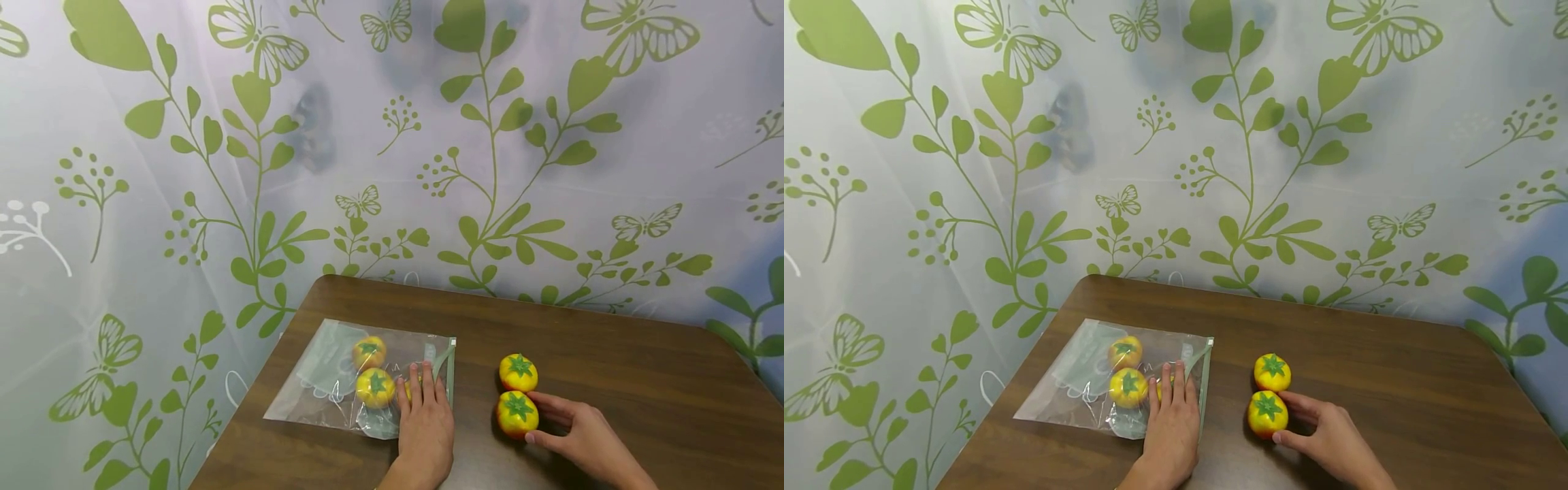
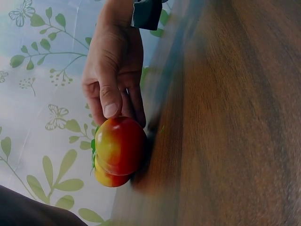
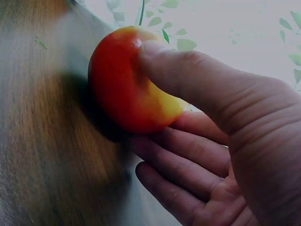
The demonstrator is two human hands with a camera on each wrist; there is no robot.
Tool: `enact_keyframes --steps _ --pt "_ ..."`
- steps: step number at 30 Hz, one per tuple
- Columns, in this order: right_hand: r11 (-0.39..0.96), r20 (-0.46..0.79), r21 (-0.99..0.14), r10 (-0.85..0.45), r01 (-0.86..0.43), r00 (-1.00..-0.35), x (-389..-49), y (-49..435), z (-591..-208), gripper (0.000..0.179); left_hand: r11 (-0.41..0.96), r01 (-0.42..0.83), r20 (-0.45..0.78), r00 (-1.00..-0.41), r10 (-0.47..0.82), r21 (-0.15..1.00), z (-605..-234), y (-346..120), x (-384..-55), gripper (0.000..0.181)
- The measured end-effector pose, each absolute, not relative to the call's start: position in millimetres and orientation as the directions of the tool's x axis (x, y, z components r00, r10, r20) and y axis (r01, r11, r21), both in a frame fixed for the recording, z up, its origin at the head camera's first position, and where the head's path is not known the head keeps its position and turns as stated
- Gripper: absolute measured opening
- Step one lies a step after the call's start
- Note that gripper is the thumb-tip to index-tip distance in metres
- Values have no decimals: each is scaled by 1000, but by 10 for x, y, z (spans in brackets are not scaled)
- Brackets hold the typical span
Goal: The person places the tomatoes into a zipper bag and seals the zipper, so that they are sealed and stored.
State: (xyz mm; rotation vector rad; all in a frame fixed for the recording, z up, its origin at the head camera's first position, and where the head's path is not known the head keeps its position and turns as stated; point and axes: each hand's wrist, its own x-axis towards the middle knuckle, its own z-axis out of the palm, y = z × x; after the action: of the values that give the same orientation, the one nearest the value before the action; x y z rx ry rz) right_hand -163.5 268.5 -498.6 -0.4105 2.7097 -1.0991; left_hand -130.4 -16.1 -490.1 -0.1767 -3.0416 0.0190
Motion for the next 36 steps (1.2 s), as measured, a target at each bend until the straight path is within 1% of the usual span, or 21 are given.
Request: enact_keyframes --steps 14,24,31,36 --pt "667 -80 -723 -343 -182 -936 -1634 2691 -4958 69 992 122 92 -988 124 -25 -4918 -170 -1308 69" --pt "652 -79 -731 -376 -204 -923 -1610 2687 -4815 69 992 122 120 -985 126 -37 -4944 -198 -1278 57" --pt "649 -46 -723 -388 -237 -921 -1533 2568 -4753 68 991 128 117 -984 131 -32 -4946 -270 -1201 66" --pt "647 -23 -719 -388 -254 -921 -1478 2449 -4717 68 990 136 115 -984 139 -32 -4935 -322 -1141 63"
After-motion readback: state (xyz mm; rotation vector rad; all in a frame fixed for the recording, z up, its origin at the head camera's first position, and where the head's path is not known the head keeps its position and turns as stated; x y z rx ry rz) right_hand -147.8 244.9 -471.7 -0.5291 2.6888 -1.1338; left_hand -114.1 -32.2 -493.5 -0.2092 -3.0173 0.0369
